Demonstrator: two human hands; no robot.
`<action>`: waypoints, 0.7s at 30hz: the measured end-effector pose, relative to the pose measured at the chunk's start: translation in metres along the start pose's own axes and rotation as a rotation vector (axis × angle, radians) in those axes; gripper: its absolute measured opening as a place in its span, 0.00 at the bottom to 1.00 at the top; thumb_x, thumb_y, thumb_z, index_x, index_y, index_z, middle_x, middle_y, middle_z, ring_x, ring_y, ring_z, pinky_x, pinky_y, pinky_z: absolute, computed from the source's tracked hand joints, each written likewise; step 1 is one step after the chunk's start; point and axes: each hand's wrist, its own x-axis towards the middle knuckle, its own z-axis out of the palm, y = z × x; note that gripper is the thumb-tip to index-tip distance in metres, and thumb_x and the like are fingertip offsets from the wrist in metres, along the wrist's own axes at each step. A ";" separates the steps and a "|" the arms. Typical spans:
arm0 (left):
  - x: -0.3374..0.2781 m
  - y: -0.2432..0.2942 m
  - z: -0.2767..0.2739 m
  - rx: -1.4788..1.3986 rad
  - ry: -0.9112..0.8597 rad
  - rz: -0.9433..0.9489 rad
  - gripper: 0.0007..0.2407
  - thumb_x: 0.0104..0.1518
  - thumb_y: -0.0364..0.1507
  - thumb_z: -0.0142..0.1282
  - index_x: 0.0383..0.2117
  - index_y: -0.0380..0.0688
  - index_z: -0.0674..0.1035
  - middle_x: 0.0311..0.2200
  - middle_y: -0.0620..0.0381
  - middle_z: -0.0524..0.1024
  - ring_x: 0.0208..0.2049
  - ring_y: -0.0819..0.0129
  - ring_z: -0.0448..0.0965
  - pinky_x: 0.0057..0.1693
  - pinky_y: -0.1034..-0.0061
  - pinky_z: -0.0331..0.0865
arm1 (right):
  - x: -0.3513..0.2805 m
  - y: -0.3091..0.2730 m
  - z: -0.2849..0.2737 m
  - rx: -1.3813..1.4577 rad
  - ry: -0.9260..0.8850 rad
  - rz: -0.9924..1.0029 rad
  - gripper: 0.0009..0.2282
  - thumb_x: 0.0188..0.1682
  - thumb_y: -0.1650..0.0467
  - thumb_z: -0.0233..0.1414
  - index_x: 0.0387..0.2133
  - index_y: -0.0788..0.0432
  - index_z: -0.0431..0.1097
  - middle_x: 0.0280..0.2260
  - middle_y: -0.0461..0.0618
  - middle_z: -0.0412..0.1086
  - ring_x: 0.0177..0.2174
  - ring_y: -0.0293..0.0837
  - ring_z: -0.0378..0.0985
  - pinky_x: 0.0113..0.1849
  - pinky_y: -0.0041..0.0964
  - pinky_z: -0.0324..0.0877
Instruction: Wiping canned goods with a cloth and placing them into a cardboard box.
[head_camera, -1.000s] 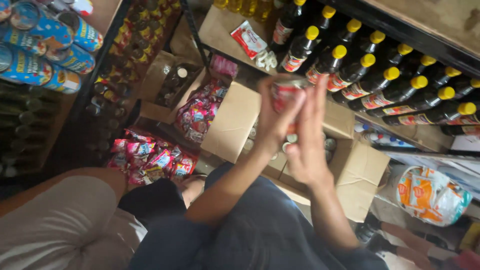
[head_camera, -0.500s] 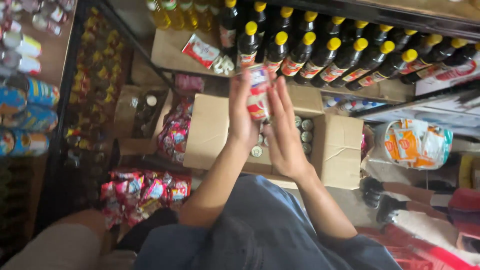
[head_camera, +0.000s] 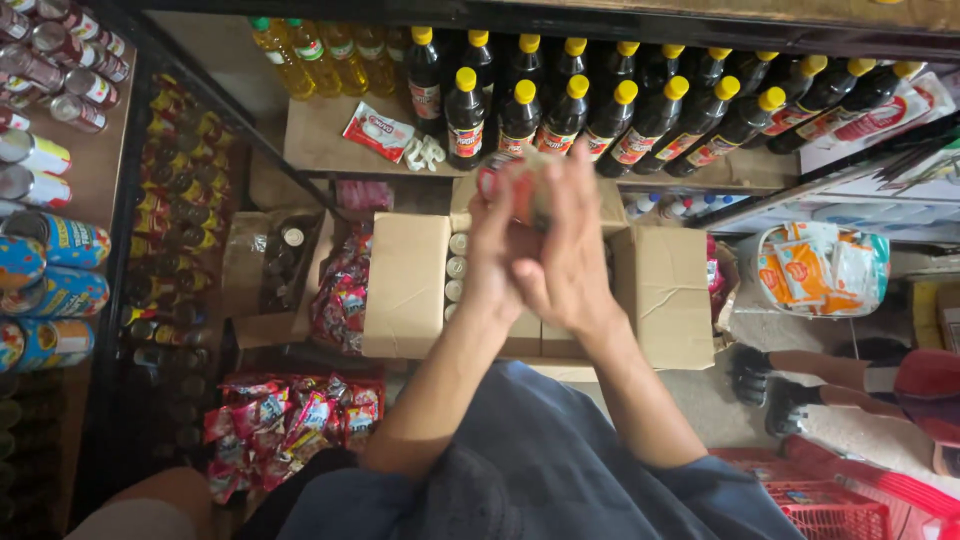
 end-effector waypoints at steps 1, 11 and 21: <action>-0.009 0.013 0.018 -0.039 -0.014 0.002 0.18 0.60 0.36 0.61 0.50 0.52 0.64 0.46 0.52 0.73 0.46 0.65 0.77 0.56 0.69 0.72 | -0.007 -0.004 0.001 -0.067 -0.106 -0.018 0.32 0.61 0.52 0.34 0.68 0.65 0.48 0.68 0.66 0.46 0.69 0.65 0.39 0.67 0.59 0.43; -0.010 0.002 -0.004 0.015 -0.052 0.018 0.29 0.59 0.38 0.62 0.58 0.46 0.54 0.49 0.41 0.65 0.48 0.53 0.71 0.56 0.59 0.72 | 0.019 -0.020 -0.012 -0.134 0.234 -0.012 0.09 0.51 0.82 0.58 0.38 0.60 0.82 0.39 0.55 0.75 0.36 0.50 0.80 0.40 0.44 0.81; -0.010 0.004 -0.007 -0.011 -0.059 0.061 0.26 0.60 0.35 0.61 0.56 0.49 0.54 0.48 0.42 0.66 0.47 0.53 0.71 0.55 0.63 0.75 | 0.024 -0.025 -0.021 -0.073 0.182 0.046 0.06 0.49 0.82 0.60 0.30 0.61 0.82 0.39 0.53 0.77 0.39 0.51 0.83 0.41 0.40 0.81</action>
